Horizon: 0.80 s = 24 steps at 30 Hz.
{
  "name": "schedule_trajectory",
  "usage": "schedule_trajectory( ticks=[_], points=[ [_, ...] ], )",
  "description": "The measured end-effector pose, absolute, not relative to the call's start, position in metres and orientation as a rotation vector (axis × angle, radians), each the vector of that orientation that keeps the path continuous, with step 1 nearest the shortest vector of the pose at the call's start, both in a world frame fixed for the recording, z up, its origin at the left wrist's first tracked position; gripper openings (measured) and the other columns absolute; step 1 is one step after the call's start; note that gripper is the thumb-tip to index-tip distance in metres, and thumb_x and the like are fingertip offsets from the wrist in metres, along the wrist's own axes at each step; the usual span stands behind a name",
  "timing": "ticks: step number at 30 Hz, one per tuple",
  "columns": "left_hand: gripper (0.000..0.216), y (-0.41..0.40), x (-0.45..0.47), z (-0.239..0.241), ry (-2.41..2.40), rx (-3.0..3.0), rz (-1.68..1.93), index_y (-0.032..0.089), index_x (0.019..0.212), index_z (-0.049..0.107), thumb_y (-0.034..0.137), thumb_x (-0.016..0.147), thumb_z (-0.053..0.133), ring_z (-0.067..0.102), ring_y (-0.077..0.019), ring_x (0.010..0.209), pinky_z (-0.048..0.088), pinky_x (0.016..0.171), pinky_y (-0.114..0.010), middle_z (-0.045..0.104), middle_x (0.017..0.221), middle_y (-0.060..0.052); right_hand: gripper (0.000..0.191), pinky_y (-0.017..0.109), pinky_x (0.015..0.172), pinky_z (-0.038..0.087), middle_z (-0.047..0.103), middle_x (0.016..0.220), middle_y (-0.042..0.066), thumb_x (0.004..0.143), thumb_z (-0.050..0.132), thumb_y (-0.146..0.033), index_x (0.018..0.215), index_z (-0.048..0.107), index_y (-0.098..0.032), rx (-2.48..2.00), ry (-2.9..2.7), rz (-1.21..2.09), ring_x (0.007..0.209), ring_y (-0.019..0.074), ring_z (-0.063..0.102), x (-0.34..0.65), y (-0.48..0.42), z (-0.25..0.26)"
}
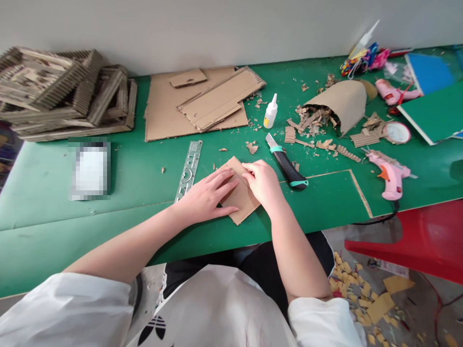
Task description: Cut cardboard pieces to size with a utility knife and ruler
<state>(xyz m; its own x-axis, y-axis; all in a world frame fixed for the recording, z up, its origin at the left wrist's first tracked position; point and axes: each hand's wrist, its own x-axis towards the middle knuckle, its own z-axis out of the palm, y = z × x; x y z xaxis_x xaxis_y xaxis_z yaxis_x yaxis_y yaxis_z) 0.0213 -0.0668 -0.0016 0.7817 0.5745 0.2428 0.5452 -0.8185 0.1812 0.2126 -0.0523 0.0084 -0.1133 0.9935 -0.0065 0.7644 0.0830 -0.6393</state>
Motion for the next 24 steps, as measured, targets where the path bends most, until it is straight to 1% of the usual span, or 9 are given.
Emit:
schedule_trajectory(
  ticks=[3,9,14,17,24],
  points=[
    [0.067,-0.0669,0.0210,-0.0010,0.911,2.861,0.428,0.005,0.124,0.053,0.059,0.085,0.046,0.042,-0.0350,0.128,0.037,0.108,-0.048,0.051,0.127,-0.021,0.030,0.033,0.080,0.051,0.066,0.094,0.008,0.081,0.060,-0.015,0.110,0.068,-0.017,-1.738,-1.932,0.685,0.080,0.0179,0.063,0.2111,-0.0533,0.0093],
    [0.066,-0.0664,0.0203,0.0002,0.924,2.869,0.415,0.005,0.124,0.053,0.058,0.086,0.046,0.041,-0.0349,0.129,0.037,0.108,-0.048,0.050,0.131,-0.022,0.029,0.033,0.081,0.051,0.068,0.094,0.010,0.080,0.062,-0.015,0.108,0.069,-0.014,-1.762,-1.939,0.640,0.082,0.0191,0.064,0.2098,-0.0544,0.0103],
    [0.068,-0.0661,0.0206,0.0009,0.918,2.899,0.339,0.005,0.125,0.052,0.060,0.086,0.044,0.039,-0.0324,0.132,0.034,0.111,-0.045,0.048,0.136,-0.020,0.026,0.031,0.085,0.050,0.068,0.098,0.010,0.083,0.057,-0.011,0.105,0.070,-0.013,-1.716,-1.982,0.635,0.087,0.0190,0.064,0.2123,-0.0540,0.0120],
    [0.068,-0.0664,0.0208,0.0015,0.925,2.914,0.322,0.005,0.126,0.053,0.060,0.087,0.042,0.039,-0.0320,0.131,0.033,0.111,-0.044,0.049,0.137,-0.018,0.027,0.031,0.085,0.050,0.069,0.099,0.011,0.082,0.057,-0.011,0.106,0.070,-0.013,-1.726,-1.969,0.647,0.088,0.0194,0.065,0.2136,-0.0546,0.0127],
    [0.077,-0.0661,0.0206,0.0008,0.948,2.923,0.262,0.003,0.136,0.042,0.063,0.087,0.038,0.039,-0.0328,0.132,0.033,0.111,-0.045,0.045,0.140,-0.017,0.026,0.030,0.080,0.052,0.071,0.094,0.007,0.085,0.052,-0.012,0.102,0.071,-0.018,-1.670,-1.919,0.638,0.084,0.0179,0.066,0.2155,-0.0579,0.0116]
  ],
)
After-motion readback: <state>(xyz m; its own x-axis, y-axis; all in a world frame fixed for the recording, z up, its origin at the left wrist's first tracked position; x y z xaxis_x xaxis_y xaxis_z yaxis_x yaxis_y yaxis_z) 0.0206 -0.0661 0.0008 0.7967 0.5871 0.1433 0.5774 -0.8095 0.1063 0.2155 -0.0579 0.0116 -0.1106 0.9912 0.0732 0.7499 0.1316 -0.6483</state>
